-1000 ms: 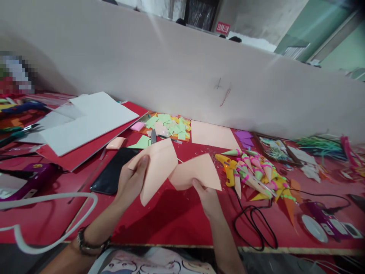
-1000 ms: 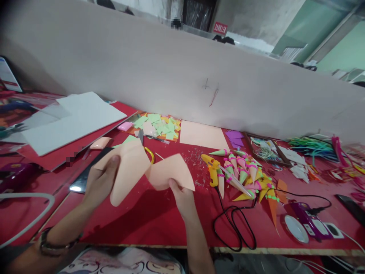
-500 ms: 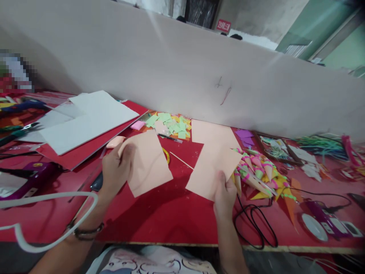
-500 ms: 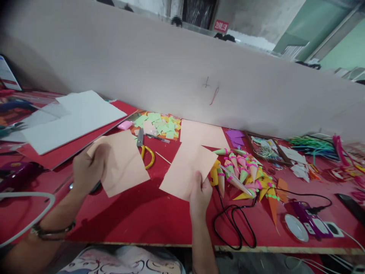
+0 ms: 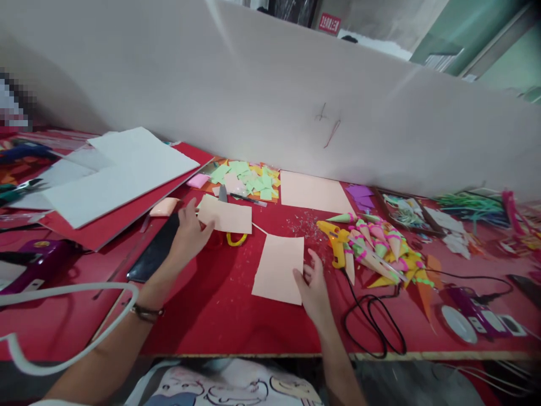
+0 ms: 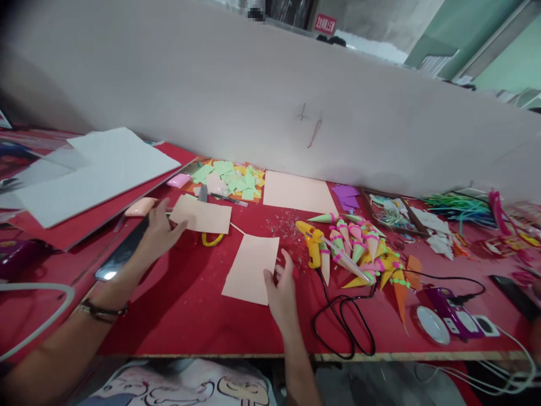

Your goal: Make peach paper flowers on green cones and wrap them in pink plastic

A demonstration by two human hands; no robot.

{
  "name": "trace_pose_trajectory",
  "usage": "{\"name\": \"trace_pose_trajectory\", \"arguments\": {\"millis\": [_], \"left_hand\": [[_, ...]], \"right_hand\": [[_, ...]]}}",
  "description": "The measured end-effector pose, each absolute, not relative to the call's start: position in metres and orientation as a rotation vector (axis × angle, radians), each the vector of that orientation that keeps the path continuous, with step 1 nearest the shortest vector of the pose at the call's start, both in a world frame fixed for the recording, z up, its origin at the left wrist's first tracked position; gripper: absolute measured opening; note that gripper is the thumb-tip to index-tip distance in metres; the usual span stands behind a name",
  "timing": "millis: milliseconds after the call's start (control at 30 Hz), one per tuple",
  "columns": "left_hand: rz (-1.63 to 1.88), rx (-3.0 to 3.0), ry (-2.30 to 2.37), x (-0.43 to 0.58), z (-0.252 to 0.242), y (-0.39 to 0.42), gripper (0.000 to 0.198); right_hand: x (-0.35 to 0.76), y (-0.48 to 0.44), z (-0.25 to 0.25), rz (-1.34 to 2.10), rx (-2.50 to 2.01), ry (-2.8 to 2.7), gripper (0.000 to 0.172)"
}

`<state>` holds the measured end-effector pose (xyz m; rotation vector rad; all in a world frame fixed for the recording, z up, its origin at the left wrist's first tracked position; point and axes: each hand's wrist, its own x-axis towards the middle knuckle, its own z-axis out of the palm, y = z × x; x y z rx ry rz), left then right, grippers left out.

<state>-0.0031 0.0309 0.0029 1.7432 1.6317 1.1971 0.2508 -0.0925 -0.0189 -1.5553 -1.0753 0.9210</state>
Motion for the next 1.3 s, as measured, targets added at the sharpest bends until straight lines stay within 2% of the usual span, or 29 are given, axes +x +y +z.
{"name": "trace_pose_trajectory", "arguments": {"millis": [67, 100, 233, 400, 500, 667, 833, 967, 1300], "left_hand": [[1.156, 2.113, 1.809, 0.003, 0.007, 0.02, 0.063], [1.087, 2.27, 1.787, 0.008, 0.009, 0.014, 0.063], [0.612, 2.687, 1.355, 0.029, 0.015, -0.007, 0.041], [0.304, 2.743, 0.972, 0.044, -0.001, -0.019, 0.051], [0.257, 2.713, 0.842, 0.045, -0.01, -0.02, 0.06], [0.243, 2.668, 0.69, 0.045, -0.015, -0.02, 0.059], [0.218, 2.637, 0.724, 0.041, -0.021, -0.017, 0.069], [0.182, 2.613, 0.726, 0.038, -0.021, -0.017, 0.07], [0.225, 2.551, 0.879, 0.044, -0.017, -0.023, 0.07]], "right_hand": [[0.254, -0.095, -0.017, 0.879, -1.58, -1.163, 0.057], [0.257, -0.096, -0.016, 0.855, -1.589, -1.222, 0.051], [0.266, -0.097, -0.015, 0.769, -1.535, -1.55, 0.035], [0.271, -0.099, -0.013, 0.708, -1.544, -1.784, 0.029], [0.276, -0.101, -0.011, 0.673, -1.549, -1.887, 0.028], [0.284, -0.101, -0.004, 0.374, -1.577, -2.07, 0.023], [0.281, -0.085, 0.001, 0.523, -1.488, -2.309, 0.014], [0.274, -0.066, -0.006, 0.624, -1.474, -2.286, 0.018], [0.258, -0.042, -0.025, 0.399, -1.391, -2.382, 0.023]]}}
